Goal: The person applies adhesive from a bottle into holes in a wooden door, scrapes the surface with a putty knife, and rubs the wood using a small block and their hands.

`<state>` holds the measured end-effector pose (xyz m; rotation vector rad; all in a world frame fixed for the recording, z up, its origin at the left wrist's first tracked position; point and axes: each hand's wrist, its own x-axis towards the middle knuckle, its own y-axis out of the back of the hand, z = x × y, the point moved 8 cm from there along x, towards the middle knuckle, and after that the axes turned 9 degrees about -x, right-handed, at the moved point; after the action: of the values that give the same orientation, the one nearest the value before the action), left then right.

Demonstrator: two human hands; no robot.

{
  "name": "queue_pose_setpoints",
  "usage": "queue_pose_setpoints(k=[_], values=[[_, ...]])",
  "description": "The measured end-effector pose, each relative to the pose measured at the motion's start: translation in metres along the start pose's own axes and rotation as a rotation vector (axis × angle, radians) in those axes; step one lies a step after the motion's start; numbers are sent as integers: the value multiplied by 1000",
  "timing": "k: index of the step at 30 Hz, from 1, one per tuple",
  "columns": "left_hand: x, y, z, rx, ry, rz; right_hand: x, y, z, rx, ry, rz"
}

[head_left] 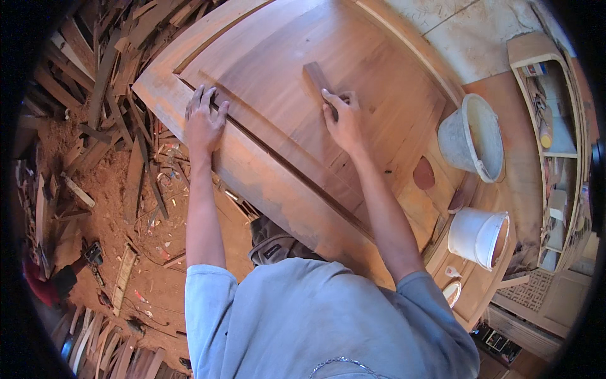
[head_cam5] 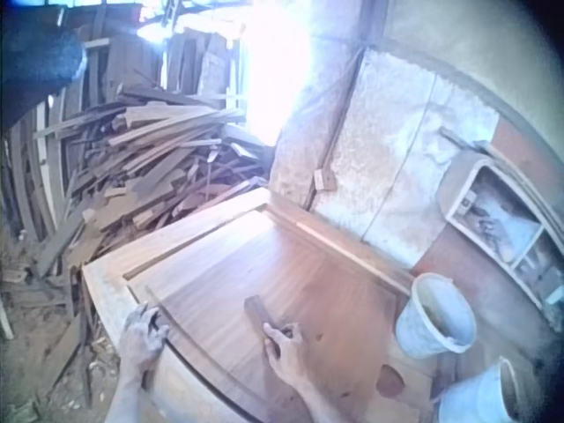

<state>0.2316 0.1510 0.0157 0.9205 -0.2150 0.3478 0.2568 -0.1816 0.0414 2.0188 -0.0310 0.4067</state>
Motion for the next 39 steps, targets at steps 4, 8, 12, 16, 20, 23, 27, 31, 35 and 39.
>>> queue_pose_setpoints(k=[4,8,12,16,20,23,27,31,35,39], values=[[1,-2,4,-27,1,3,3,10,19,-16,-54,95],[1,0,3,-19,-14,5,8,6,16,-49,-77,20],[0,3,8,-16,-9,4,2,0,-4,-22,29,5],[0,1,5,-23,-3,-7,0,1,-8,13,68,42],[2,-1,5,-23,-15,0,4,5,4,-63,0,82],[1,0,2,-7,-26,8,1,-2,-11,46,4,-21],[1,1,7,-26,-4,-5,-3,-8,-23,57,85,-23],[0,4,8,-26,-2,7,3,-3,-6,13,14,31],[1,0,4,-26,-3,10,2,-4,-6,-23,46,31],[1,-1,0,-18,-19,6,-2,-5,-23,-13,79,-19]])
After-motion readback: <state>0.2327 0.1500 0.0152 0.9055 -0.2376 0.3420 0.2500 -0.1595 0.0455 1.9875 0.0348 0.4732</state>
